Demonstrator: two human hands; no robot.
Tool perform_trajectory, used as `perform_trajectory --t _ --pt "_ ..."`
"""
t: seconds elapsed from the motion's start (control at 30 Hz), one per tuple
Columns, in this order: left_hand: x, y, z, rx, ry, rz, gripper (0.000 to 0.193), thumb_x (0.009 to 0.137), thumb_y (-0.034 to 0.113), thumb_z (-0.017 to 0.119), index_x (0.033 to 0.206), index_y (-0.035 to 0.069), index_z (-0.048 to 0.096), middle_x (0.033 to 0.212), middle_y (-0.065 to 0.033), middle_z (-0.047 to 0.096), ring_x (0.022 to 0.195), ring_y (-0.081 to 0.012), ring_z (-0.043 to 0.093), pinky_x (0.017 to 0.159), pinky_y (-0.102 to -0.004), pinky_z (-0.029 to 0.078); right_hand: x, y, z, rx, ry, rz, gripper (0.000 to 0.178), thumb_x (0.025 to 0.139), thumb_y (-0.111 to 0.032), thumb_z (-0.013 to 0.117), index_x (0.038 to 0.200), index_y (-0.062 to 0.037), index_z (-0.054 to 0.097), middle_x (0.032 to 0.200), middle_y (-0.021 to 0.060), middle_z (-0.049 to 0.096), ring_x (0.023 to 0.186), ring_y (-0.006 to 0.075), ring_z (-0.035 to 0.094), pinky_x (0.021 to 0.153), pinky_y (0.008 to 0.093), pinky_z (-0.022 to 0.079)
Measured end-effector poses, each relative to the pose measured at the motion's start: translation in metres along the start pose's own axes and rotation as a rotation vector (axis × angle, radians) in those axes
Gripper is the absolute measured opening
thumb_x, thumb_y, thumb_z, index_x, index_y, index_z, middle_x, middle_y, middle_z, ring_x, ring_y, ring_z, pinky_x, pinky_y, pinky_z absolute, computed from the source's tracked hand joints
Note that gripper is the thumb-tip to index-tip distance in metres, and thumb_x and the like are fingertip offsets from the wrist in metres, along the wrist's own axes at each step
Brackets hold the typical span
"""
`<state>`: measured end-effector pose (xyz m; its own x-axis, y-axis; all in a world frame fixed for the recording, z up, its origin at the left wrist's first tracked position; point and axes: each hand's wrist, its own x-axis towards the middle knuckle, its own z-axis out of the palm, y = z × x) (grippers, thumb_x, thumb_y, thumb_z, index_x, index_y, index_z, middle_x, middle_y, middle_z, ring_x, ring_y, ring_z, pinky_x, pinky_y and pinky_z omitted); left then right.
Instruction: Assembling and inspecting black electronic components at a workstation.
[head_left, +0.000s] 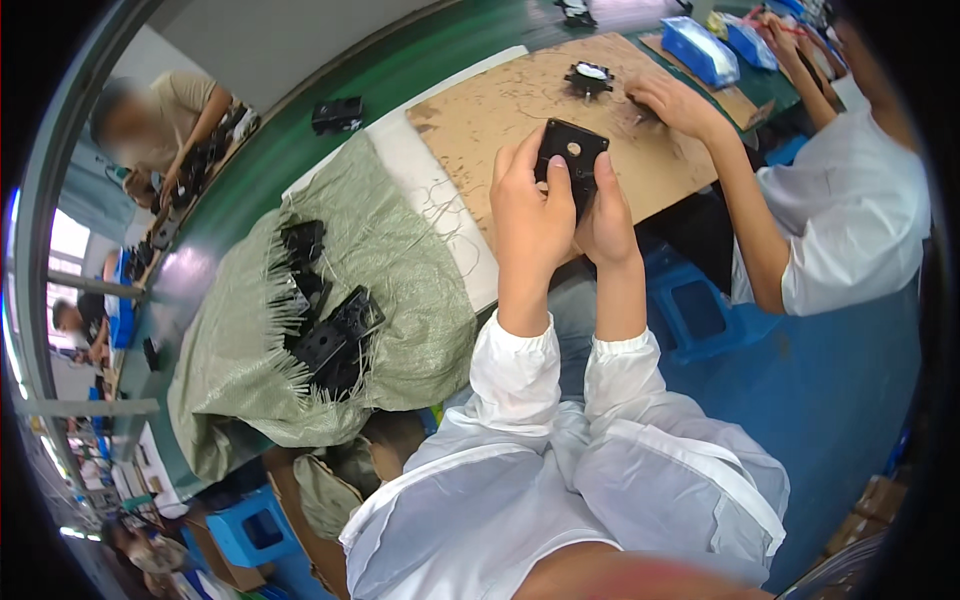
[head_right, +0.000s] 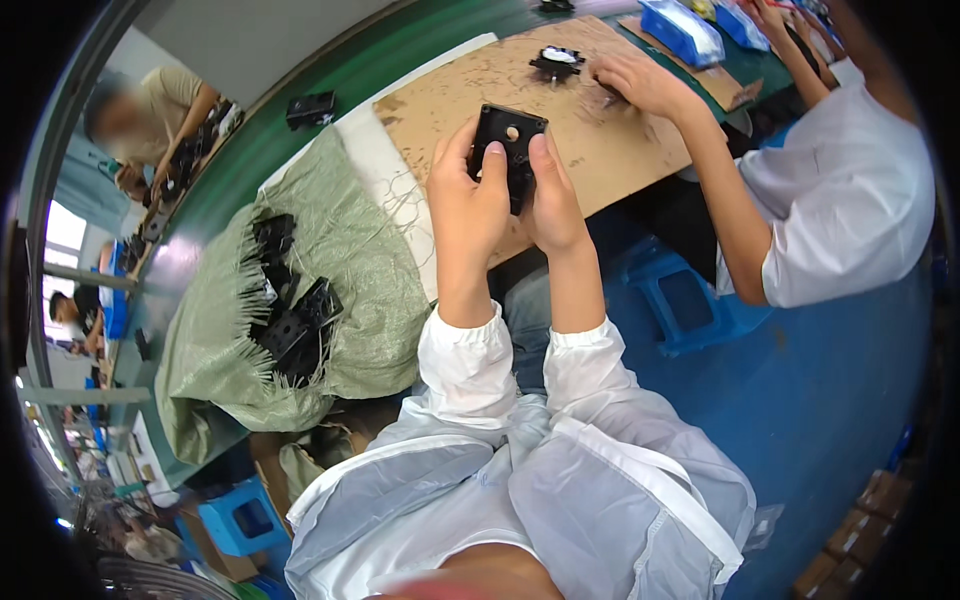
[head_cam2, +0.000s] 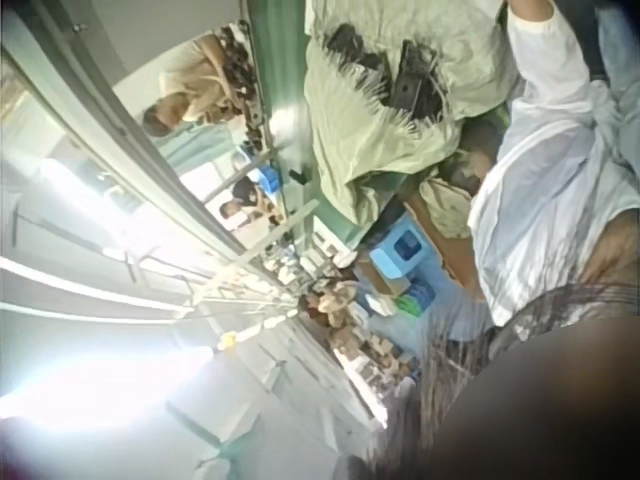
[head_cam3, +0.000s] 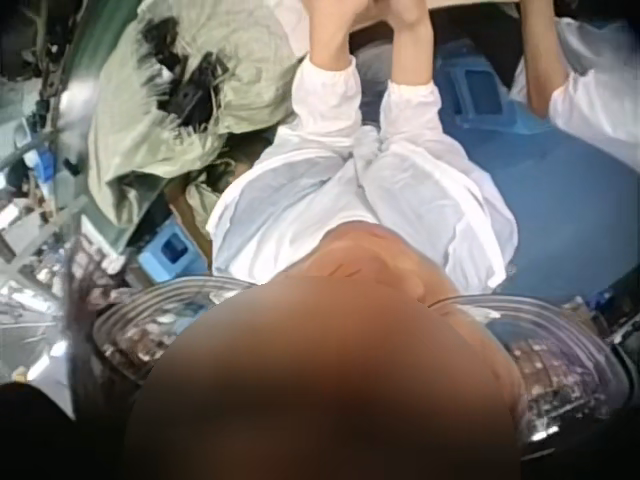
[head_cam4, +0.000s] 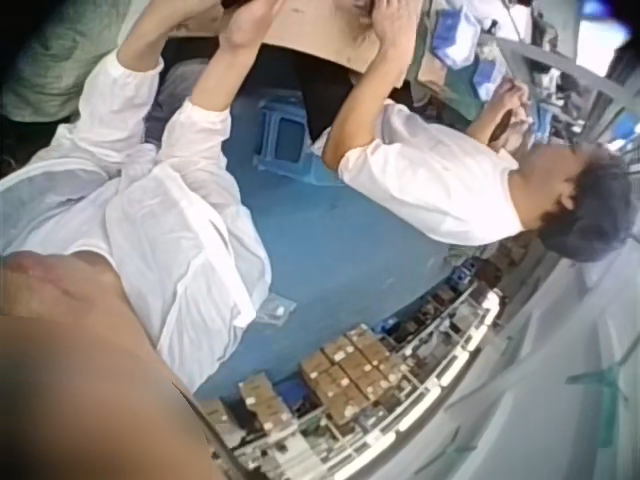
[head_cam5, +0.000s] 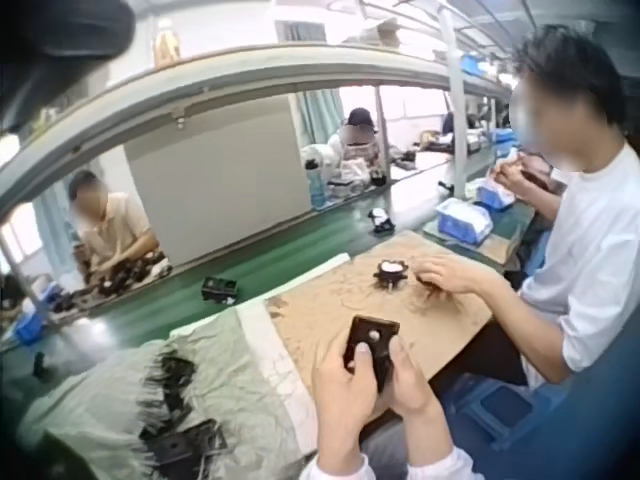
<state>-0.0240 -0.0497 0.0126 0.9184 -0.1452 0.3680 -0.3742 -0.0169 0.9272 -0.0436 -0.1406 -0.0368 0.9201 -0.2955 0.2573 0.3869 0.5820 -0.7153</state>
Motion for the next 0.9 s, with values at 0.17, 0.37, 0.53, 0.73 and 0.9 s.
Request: perform_trajectory --t 0.17,0.37,0.53,0.73,0.9 --pt "0.015 -0.010 0.040 0.394 -0.029 0.232 0.032 0.091 0.024 0.061 0.116 0.006 0.071 0.107 -0.0168 0.061 0.104 -0.0345 0.056 0.098 -0.0409 0.041 0.006 -0.016 -0.039 0.182 0.138 -0.018 0.050 0.106 -0.046 0.036 0.131 -0.0054 0.051 0.114 0.0069 0.065 0.099 0.0174 0.066 0.087 0.0334 0.054" --pt "0.076 -0.039 0.122 0.462 -0.306 -0.017 0.026 0.086 0.026 0.063 0.098 0.007 0.076 0.076 -0.0151 0.072 0.090 -0.0308 0.069 0.088 -0.0383 0.049 0.000 -0.048 -0.095 0.276 0.222 -0.338 0.052 0.104 -0.042 0.026 0.131 -0.0036 0.049 0.121 0.0250 0.062 0.099 0.0352 0.067 0.081 0.0402 0.055" --pt "0.086 -0.087 0.180 0.885 -0.250 0.143 0.021 0.081 0.027 0.069 0.089 0.009 0.078 0.089 -0.0150 0.073 0.092 -0.0341 0.069 0.087 -0.0439 0.049 -0.013 -0.074 -0.097 0.194 0.388 -0.419 0.052 0.103 -0.040 0.026 0.134 -0.0036 0.046 0.124 0.0258 0.060 0.101 0.0379 0.065 0.083 0.0412 0.053" --pt "0.092 -0.106 0.198 0.840 -0.155 0.306 0.020 0.081 0.027 0.070 0.088 0.010 0.078 0.089 -0.0132 0.072 0.095 -0.0338 0.061 0.087 -0.0471 0.042 -0.020 -0.087 -0.105 0.169 0.379 -0.454 0.050 0.103 -0.042 0.036 0.135 -0.0047 0.045 0.119 0.0210 0.062 0.102 0.0325 0.065 0.087 0.0412 0.053" --pt "0.078 -0.078 0.177 0.774 0.034 0.543 0.019 0.083 0.024 0.068 0.086 0.007 0.076 0.090 -0.0132 0.068 0.093 -0.0325 0.059 0.085 -0.0491 0.040 -0.020 -0.086 -0.111 0.141 0.373 -0.475 0.044 0.102 -0.037 0.043 0.132 -0.0057 0.046 0.114 0.0174 0.063 0.101 0.0291 0.065 0.084 0.0376 0.054"
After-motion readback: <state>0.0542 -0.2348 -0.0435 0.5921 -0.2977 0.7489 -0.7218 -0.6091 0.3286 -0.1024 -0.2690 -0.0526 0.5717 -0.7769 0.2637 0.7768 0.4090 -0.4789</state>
